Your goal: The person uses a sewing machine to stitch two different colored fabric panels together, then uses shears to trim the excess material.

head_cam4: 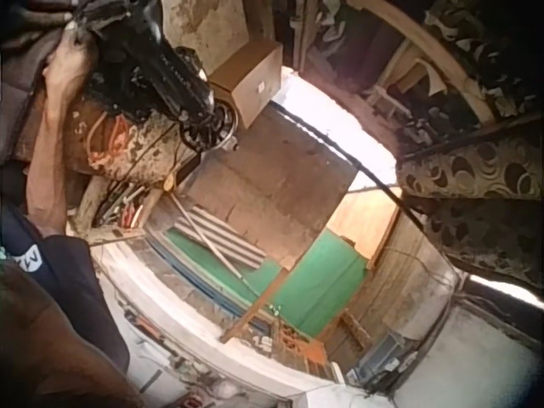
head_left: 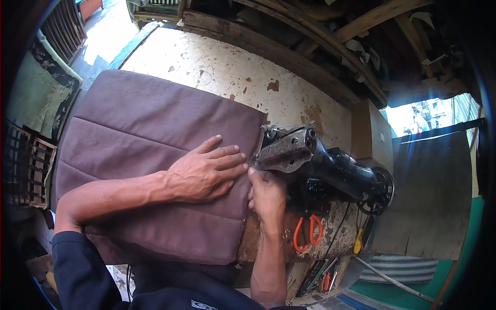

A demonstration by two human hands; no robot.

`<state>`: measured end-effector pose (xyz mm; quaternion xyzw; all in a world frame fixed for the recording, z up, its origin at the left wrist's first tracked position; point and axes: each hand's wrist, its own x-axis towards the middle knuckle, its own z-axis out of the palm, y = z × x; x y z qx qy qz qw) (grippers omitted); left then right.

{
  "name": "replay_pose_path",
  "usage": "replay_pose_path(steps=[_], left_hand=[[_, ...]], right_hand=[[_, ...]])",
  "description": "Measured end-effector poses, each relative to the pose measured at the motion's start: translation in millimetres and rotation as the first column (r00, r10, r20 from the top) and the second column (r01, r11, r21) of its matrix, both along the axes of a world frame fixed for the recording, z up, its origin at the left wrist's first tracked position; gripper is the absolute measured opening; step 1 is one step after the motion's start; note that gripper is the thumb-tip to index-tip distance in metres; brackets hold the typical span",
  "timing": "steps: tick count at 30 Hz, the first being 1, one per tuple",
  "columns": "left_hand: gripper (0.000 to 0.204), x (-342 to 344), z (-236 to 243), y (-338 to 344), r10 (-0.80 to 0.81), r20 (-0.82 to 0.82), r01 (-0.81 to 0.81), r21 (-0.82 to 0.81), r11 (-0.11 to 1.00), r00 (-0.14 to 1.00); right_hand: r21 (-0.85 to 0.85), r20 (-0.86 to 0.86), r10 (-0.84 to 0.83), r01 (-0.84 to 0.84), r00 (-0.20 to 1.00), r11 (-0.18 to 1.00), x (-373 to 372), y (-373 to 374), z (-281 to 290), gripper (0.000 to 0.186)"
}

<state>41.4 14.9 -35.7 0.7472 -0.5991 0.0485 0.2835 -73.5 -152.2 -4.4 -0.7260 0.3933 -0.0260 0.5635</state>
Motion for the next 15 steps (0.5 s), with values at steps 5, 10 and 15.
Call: replay_pose_path(steps=[5,10,15], left_hand=[[0.048,0.0,2.1,5.0,-0.072,0.017,0.07,0.102,0.992,0.997],[0.051,1.5,3.8,1.6,-0.088,0.025,0.082,0.163,0.983,0.996],[0.052,7.1,8.4,-1.5,-0.108,0.03,0.1,0.2,0.975,0.994]], right_hand=[[0.025,-0.064,-0.018,0.019,0.998,1.0,-14.5,8.8,0.3,0.033],[-0.126,-0.107,0.009,-0.022,0.994,0.992,-19.6,12.2,-0.2,0.031],[-0.128,-0.128,-0.003,-0.013,0.992,0.992,-20.9,12.5,5.2,0.029]])
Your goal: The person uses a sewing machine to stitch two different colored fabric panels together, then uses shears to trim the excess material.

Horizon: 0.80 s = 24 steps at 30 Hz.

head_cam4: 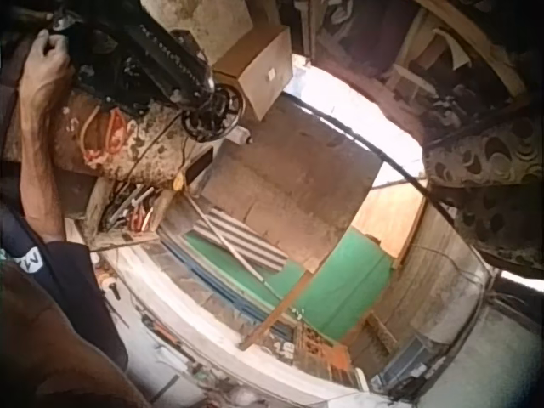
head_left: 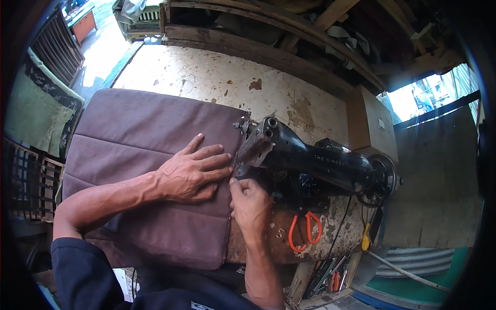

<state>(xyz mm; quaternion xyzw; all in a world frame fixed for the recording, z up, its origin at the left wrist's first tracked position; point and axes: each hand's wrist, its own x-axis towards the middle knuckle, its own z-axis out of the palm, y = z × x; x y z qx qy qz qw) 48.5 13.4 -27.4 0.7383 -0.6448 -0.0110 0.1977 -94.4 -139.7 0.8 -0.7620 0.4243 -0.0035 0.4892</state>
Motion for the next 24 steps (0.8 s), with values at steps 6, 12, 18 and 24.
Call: replay_pose_path(steps=[6,12,18,24], left_hand=[[0.051,10.5,3.4,-4.0,-0.018,0.019,0.018,0.04,0.999,1.0],[0.051,11.8,-2.8,-7.0,-0.098,0.028,0.099,-0.024,0.995,0.995],[0.053,20.4,-1.7,-6.9,-0.137,0.059,0.136,0.03,0.99,0.989],[0.05,24.9,-2.1,-8.5,-0.156,0.057,0.156,0.0,0.988,0.986]], right_hand=[[-0.054,0.11,0.046,-0.041,0.993,0.998,-2.1,-2.4,-16.1,0.027],[-0.109,0.224,0.059,-0.036,0.973,0.993,-6.5,-5.8,-23.2,0.025],[-0.145,0.273,0.102,-0.064,0.957,0.987,-8.9,-4.9,-26.9,0.024],[-0.148,0.262,0.1,-0.063,0.96,0.987,-9.0,-4.5,-24.7,0.024]])
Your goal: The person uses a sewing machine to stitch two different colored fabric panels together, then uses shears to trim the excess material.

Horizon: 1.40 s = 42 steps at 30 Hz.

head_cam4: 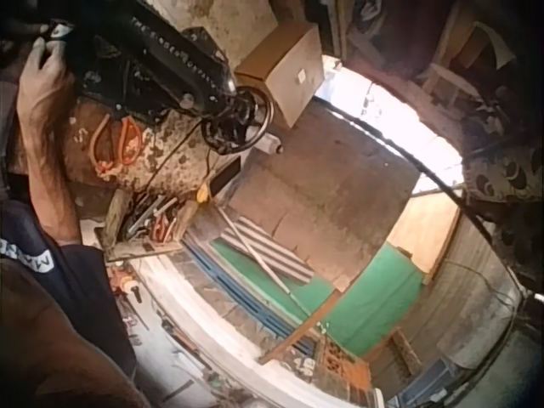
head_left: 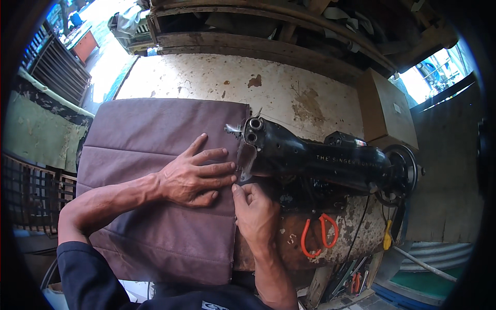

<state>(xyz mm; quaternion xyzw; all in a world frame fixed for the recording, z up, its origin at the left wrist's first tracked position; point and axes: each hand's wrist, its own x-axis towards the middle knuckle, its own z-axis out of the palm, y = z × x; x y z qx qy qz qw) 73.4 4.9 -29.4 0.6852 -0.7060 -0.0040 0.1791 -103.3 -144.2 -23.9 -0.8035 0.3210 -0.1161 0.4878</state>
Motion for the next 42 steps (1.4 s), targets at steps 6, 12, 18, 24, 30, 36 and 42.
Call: replay_pose_path(steps=[6,12,18,24,30,36,42], left_hand=[[0.047,7.3,-0.3,-1.0,-0.05,-0.005,0.05,-0.025,0.998,0.999],[0.044,17.1,0.1,-6.9,-0.081,-0.012,0.08,-0.021,0.997,0.997],[0.044,23.3,0.9,-10.3,-0.108,-0.022,0.107,-0.009,0.994,0.994],[0.04,34.1,2.2,-11.7,-0.14,-0.056,0.136,-0.061,0.989,0.989],[0.038,44.5,-2.7,-18.6,-0.106,-0.044,0.103,-0.083,0.991,0.993],[0.036,50.0,-7.1,-20.1,-0.024,-0.028,0.02,-0.135,0.991,0.999],[0.064,-14.7,22.4,-2.5,0.308,0.006,-0.302,0.216,0.929,0.951]], right_hand=[[0.004,-0.033,0.024,-0.023,0.999,1.0,-3.2,2.4,8.0,0.022],[-0.239,0.053,0.058,-0.043,0.997,0.97,-13.4,13.7,6.0,0.019],[-0.595,-0.05,0.283,-0.256,0.958,0.762,-60.7,39.6,8.6,0.04],[-0.658,-0.091,0.26,-0.254,0.961,0.709,-54.4,43.0,8.7,0.047],[-0.698,-0.115,0.224,-0.239,0.968,0.675,-48.6,39.3,4.5,0.039],[-0.664,-0.03,0.211,-0.177,0.977,0.727,-40.0,34.7,11.8,0.043],[-0.604,-0.026,0.253,-0.217,0.967,0.767,-55.6,32.3,8.3,0.048]])
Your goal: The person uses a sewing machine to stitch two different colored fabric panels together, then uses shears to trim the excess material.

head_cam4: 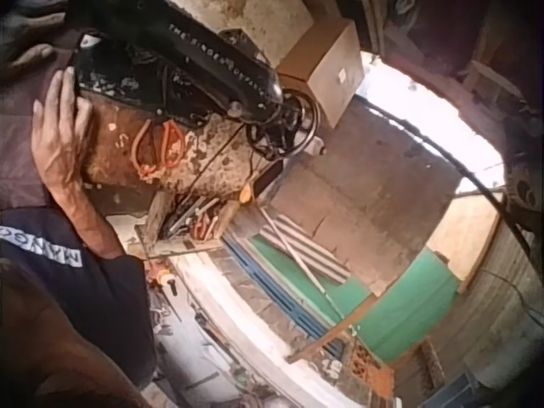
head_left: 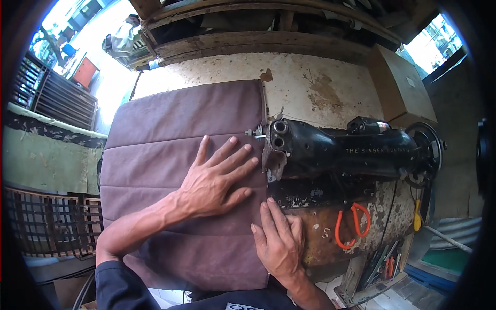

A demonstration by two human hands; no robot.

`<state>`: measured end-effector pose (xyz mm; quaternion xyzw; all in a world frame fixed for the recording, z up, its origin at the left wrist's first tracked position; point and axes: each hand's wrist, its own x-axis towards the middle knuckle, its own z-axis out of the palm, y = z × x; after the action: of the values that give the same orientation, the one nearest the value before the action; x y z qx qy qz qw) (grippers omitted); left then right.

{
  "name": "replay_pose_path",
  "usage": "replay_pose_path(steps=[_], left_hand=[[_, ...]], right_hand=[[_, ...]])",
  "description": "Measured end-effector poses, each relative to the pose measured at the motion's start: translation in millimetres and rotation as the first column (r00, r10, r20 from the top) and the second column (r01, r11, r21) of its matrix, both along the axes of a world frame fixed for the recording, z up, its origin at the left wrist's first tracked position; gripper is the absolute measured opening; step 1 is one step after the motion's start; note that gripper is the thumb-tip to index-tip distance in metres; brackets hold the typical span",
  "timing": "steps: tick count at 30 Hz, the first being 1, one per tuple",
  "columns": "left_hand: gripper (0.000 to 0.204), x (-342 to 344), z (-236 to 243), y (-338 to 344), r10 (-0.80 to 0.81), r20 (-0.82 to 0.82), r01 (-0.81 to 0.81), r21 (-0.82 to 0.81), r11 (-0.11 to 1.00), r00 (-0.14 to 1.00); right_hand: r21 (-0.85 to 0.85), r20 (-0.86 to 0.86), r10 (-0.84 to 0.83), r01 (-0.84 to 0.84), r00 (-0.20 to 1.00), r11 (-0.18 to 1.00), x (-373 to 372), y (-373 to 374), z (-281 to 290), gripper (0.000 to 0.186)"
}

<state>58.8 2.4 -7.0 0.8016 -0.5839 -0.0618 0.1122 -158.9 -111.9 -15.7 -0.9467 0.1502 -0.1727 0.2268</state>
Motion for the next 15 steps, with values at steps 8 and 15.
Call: replay_pose_path(steps=[8,15], left_hand=[[0.073,13.6,-6.0,-1.6,-0.015,0.028,0.013,0.06,0.998,1.0],[0.074,26.0,-10.4,-5.3,-0.017,0.053,0.015,0.035,0.999,0.998]], right_hand=[[-0.036,-0.022,0.008,-0.008,1.0,0.999,-7.6,7.1,-3.7,0.049],[0.012,0.0,-0.001,0.001,1.0,1.0,-5.2,7.6,-1.1,0.047]])
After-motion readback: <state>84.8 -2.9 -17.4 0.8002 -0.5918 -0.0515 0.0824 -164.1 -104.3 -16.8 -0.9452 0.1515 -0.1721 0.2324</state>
